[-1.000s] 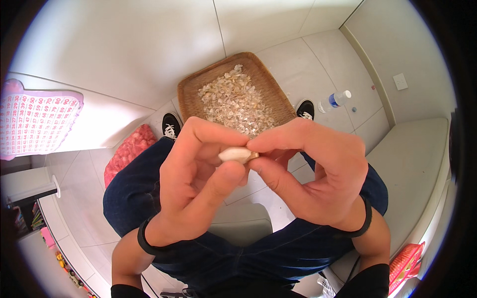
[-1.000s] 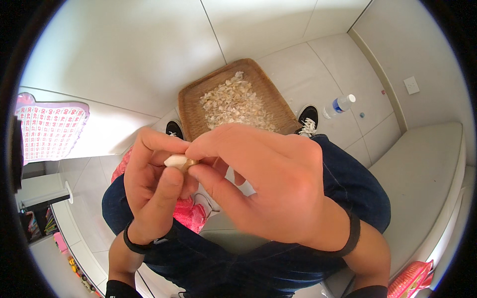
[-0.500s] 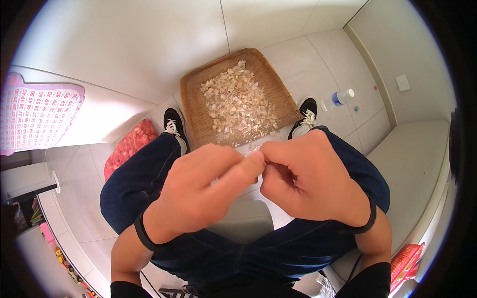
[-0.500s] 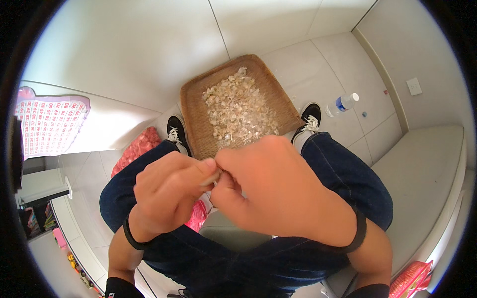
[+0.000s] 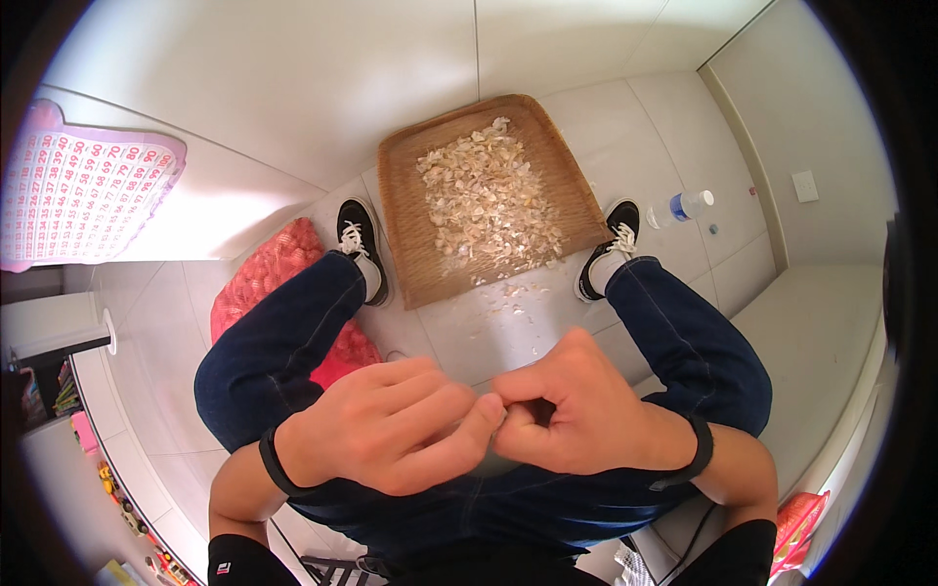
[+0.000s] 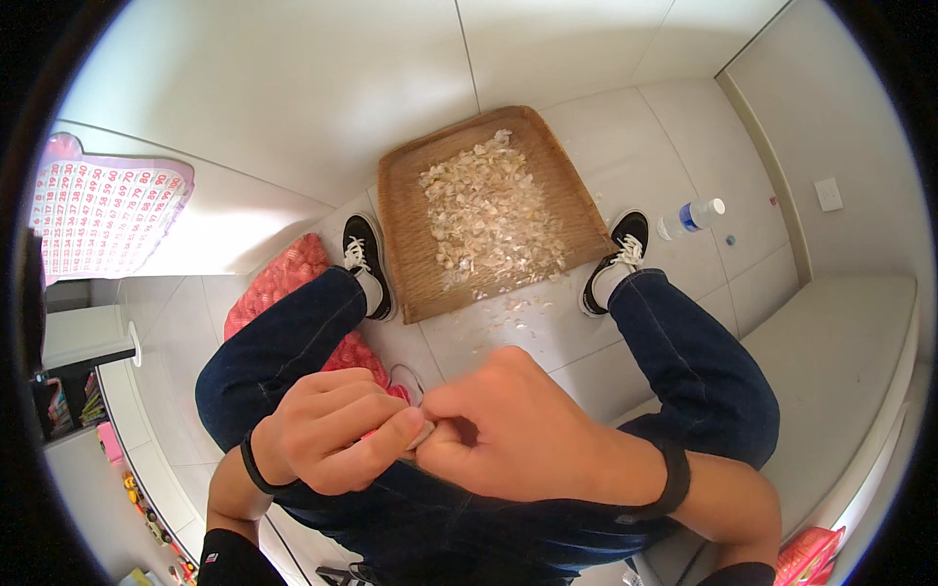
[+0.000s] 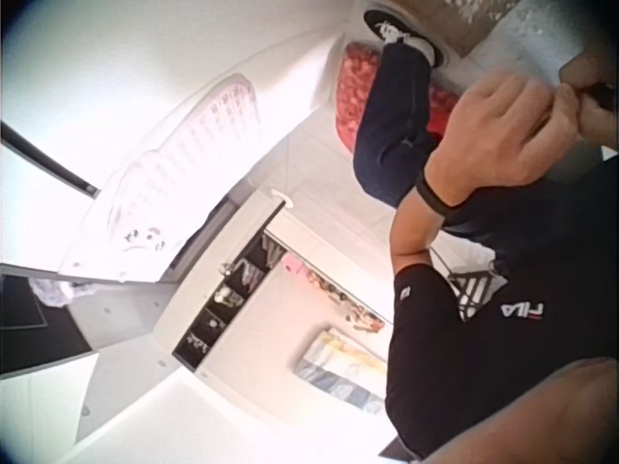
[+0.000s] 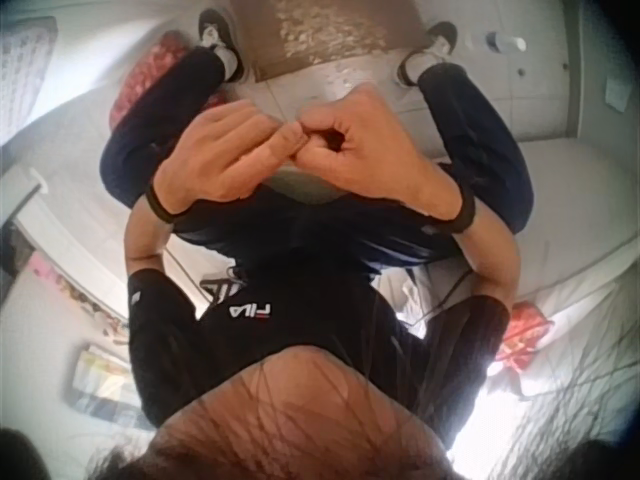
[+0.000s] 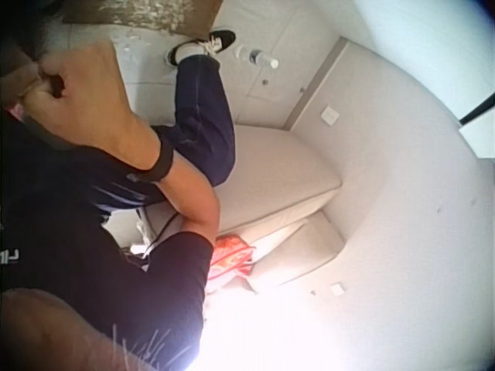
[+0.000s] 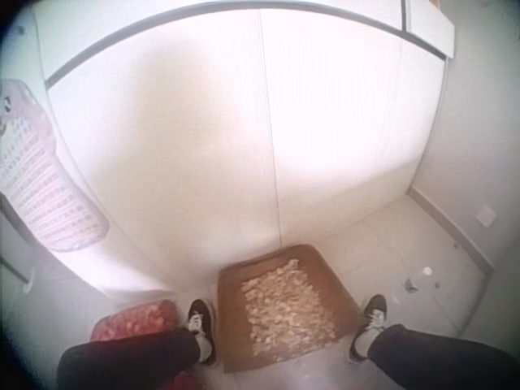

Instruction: The person takes garlic bulbs from a mesh bag, breaks them into cloves, and peels the skin off individual cloves by hand, discarding the skins into a wooden tray.

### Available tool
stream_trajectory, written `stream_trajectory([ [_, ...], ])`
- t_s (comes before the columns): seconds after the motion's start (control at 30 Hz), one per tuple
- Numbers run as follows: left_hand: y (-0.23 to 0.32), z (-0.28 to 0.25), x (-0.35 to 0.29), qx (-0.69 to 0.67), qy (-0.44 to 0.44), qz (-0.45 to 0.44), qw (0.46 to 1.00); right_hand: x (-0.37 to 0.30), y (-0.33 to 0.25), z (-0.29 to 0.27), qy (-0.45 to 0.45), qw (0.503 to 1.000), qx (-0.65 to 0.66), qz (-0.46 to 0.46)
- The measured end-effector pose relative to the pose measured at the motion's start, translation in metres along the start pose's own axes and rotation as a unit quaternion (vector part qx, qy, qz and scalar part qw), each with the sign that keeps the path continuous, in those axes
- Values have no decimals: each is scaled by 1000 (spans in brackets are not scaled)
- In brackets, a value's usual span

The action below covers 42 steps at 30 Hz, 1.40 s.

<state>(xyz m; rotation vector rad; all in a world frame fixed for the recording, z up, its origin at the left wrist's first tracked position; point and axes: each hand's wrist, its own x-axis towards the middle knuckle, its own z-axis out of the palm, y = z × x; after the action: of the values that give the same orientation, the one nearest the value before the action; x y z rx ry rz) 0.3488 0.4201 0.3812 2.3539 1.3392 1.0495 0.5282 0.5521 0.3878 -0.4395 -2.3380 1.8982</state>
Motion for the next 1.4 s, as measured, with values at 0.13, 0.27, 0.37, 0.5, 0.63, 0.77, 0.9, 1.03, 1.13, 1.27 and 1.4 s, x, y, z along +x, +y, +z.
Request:
stream_trajectory([
  [0.13,4,-3,-4,-95,-6,-112,989,-4,3,9,22,1000,-19,-3],
  [0.27,2,-3,-3,-238,28,-268,933,0,7,11,72,993,-90,-17],
  [0.37,2,0,-2,-325,77,-355,873,5,0,0,92,985,-138,-46],
  [0.5,7,-3,3,-397,66,-396,825,7,-13,-11,100,982,-138,-76],
  [0.63,6,-3,8,-454,48,-407,791,5,-11,-9,104,985,-91,-99],
  [0.77,8,6,11,-462,98,-414,778,9,-8,-12,91,996,16,-18],
  [0.9,2,2,14,-420,70,-394,814,9,-8,-16,98,995,-19,-24],
  [1.03,1,-8,14,-470,44,-410,780,10,-1,-15,102,974,-150,-135],
  [1.13,2,-8,13,-499,45,-414,760,9,-3,-14,89,961,-198,-170],
  [1.27,4,-5,14,-508,62,-408,756,6,-1,-12,91,959,-218,-159],
  [1.4,4,-1,16,-441,92,-363,815,5,-2,-10,104,982,-107,-111],
])
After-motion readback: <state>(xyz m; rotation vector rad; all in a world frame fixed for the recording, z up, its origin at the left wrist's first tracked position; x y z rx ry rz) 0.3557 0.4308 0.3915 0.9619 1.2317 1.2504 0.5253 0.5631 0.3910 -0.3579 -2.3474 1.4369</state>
